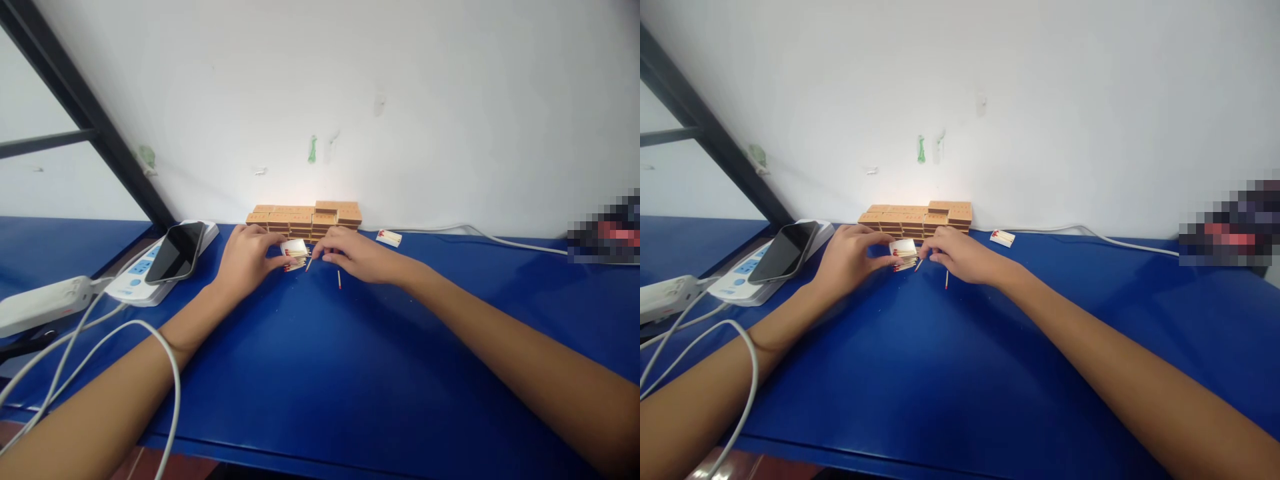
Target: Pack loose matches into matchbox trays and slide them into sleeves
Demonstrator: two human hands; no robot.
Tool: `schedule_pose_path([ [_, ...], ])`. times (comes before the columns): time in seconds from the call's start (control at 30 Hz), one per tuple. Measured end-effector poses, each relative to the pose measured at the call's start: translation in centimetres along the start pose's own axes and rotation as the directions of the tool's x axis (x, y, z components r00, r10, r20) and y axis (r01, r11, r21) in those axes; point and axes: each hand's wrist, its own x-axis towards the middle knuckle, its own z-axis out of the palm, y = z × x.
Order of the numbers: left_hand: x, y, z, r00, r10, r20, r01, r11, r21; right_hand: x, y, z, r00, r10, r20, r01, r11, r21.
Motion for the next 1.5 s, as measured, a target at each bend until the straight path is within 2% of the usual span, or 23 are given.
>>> schedule_pose_path([
  [0.17, -0.1, -0.5, 0.1, 1.0, -0.01, -0.001, 0.01, 1.0, -0.009, 0.1, 0.2, 0.8, 0.999, 0.039, -0.032, -0.041, 0.996, -0.081],
  [0.4, 0.0, -0.6, 0.2, 1.0, -0.019, -0.017, 0.018, 0.999, -0.043, -0.1, 0.2, 2.0, 0.999, 0.052, -0.014, -0.053, 0.991, -0.126],
  [0.7, -0.1, -0.5, 0.2, 1.0, -0.012, -0.022, 0.011, 1.0, -0.028, -0.1, 0.6, 0.4, 1.0, 0.019, -0.002, -0.019, 0.994, -0.103],
  [0.97, -0.1, -0.7, 0.4, 1.0, -0.007, -0.01, 0.007, 1.0, -0.028, -0.1, 0.6, 1.3, 0.996, 0.068, 0.058, -0.063, 0.995, -0.073],
  [1.07, -0.2, -0.7, 0.4, 1.0, 0.002, -0.013, -0.002, 1.0, -0.02, -0.3, 0.7, 0.4, 0.991, 0.08, 0.11, -0.072, 0.995, -0.073],
  [1.23, -0.2, -0.6, 0.3, 1.0, -0.006, -0.014, 0.005, 0.999, -0.046, -0.9, 1.2, -1.8, 0.962, 0.045, 0.27, -0.036, 0.999, -0.038],
  [1.37, -0.2, -0.6, 0.3, 1.0, 0.0, -0.018, 0.0, 1.0, -0.031, -1.2, 1.3, -2.9, 0.953, 0.021, 0.302, -0.015, 1.0, -0.025],
  [1.5, -0.2, -0.6, 0.3, 1.0, 0.008, -0.014, -0.008, 1.0, -0.013, -1.4, 1.2, -3.6, 0.935, 0.069, 0.347, -0.068, 0.998, -0.014],
])
